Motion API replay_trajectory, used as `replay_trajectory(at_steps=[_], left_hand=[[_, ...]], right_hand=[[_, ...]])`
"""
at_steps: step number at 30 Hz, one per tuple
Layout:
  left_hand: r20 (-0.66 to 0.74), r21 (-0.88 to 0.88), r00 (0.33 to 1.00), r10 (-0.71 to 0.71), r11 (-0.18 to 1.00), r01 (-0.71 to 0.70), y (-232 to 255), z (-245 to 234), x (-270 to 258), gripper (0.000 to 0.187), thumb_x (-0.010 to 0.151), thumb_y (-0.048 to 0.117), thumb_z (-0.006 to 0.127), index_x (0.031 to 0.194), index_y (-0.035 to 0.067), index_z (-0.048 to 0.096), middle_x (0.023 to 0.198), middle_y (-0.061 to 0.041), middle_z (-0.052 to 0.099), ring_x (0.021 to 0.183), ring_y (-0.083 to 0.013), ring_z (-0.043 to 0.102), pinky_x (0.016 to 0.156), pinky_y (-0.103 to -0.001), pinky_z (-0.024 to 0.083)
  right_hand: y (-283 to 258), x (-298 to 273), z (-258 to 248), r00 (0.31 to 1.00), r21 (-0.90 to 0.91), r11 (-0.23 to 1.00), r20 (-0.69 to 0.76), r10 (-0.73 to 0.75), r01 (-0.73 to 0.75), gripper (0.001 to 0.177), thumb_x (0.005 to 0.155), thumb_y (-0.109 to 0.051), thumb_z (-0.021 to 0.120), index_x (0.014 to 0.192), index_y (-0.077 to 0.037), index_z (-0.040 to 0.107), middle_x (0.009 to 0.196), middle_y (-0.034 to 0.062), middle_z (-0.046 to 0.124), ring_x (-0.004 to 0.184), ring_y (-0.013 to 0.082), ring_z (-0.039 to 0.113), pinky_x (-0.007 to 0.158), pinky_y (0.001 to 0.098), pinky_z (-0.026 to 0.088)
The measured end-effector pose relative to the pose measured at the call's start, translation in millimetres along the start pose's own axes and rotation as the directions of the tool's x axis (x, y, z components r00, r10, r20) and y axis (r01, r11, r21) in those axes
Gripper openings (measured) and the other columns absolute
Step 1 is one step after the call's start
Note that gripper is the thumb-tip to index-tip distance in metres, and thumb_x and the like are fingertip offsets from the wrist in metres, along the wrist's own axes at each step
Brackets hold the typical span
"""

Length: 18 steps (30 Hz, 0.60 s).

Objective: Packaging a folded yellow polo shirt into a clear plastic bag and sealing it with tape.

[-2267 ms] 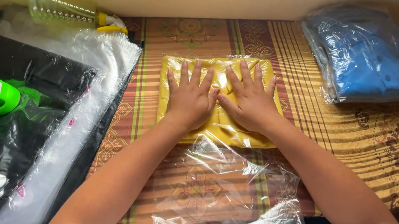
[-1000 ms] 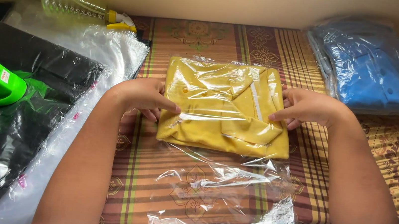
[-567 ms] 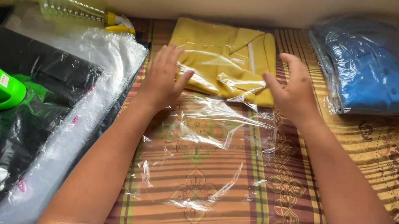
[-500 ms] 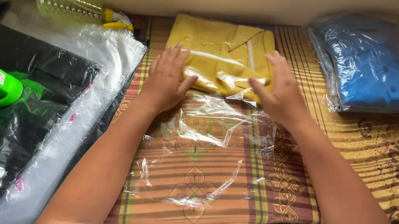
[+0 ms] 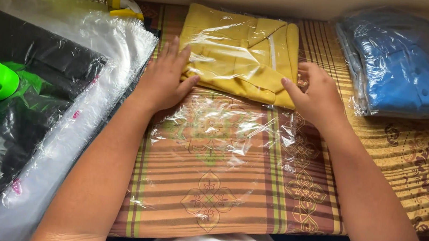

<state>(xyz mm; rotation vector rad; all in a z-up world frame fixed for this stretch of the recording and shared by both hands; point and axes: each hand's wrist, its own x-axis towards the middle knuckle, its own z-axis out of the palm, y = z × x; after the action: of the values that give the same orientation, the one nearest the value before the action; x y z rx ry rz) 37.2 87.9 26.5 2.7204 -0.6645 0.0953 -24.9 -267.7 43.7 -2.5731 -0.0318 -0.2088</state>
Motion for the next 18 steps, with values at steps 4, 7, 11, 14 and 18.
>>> replay_trajectory(at_steps=[4, 7, 11, 14, 18], left_hand=[[0.039, -0.017, 0.999, 0.018, 1.0, -0.017, -33.2, 15.9, 11.3, 0.077, 0.101, 0.056, 0.052, 0.163, 0.017, 0.029, 0.155, -0.023, 0.044, 0.147, -0.0427, 0.038, 0.11, -0.065, 0.037], [0.022, -0.048, 0.999, 0.035, 0.998, -0.034, -44.2, 25.9, 18.1, 0.075, 0.099, 0.057, 0.057, 0.162, 0.023, 0.034, 0.155, -0.015, 0.047, 0.147, -0.0367, 0.039, 0.111, -0.061, 0.037], [-0.027, 0.056, 1.0, 0.016, 0.998, -0.014, -23.0, 22.8, 10.3, 0.074, 0.1, 0.051, 0.058, 0.161, 0.016, 0.035, 0.149, -0.023, 0.05, 0.142, -0.0423, 0.044, 0.106, -0.063, 0.041], [-0.059, 0.105, 0.998, 0.014, 0.994, -0.007, -19.7, 29.7, 6.7, 0.079, 0.099, 0.047, 0.061, 0.16, 0.004, 0.033, 0.147, -0.029, 0.049, 0.138, -0.0469, 0.047, 0.105, -0.063, 0.043], [-0.023, 0.007, 0.989, -0.148, 0.989, 0.149, 7.7, 10.0, -34.5, 0.094, 0.091, 0.037, 0.073, 0.16, -0.005, 0.025, 0.142, -0.031, 0.054, 0.133, -0.0481, 0.051, 0.106, -0.064, 0.041]], right_hand=[[31.0, 13.3, 16.6, 0.989, 0.208, 0.967, 0.01, 0.147, -0.146, 0.056, 0.102, -0.042, 0.071, 0.133, 0.003, 0.061, 0.097, 0.0179, 0.072, 0.071, 0.0264, 0.073, 0.051, 0.0377, 0.058], [39.6, 21.0, 23.2, 0.989, 0.538, 0.83, 0.05, 0.141, -0.145, 0.051, 0.106, -0.03, 0.065, 0.138, 0.008, 0.053, 0.093, 0.019, 0.067, 0.066, 0.0198, 0.069, 0.05, 0.0294, 0.061], [33.8, 22.8, 12.3, 0.983, 0.688, 0.705, 0.163, 0.085, -0.174, 0.052, 0.109, -0.037, 0.054, 0.149, -0.004, 0.047, 0.117, 0.0088, 0.068, 0.093, 0.0132, 0.072, 0.063, 0.0196, 0.06], [47.8, 27.3, 7.3, 0.968, 0.742, 0.623, 0.223, 0.119, -0.248, 0.065, 0.106, -0.039, 0.061, 0.155, -0.004, 0.037, 0.118, 0.0083, 0.066, 0.094, 0.0153, 0.073, 0.068, 0.0228, 0.062], [55.2, -0.1, 6.3, 0.886, 0.686, 0.563, 0.389, 0.25, -0.46, 0.052, 0.103, -0.046, 0.062, 0.136, -0.008, 0.051, 0.096, 0.0071, 0.061, 0.084, 0.0258, 0.076, 0.07, 0.0309, 0.063]])
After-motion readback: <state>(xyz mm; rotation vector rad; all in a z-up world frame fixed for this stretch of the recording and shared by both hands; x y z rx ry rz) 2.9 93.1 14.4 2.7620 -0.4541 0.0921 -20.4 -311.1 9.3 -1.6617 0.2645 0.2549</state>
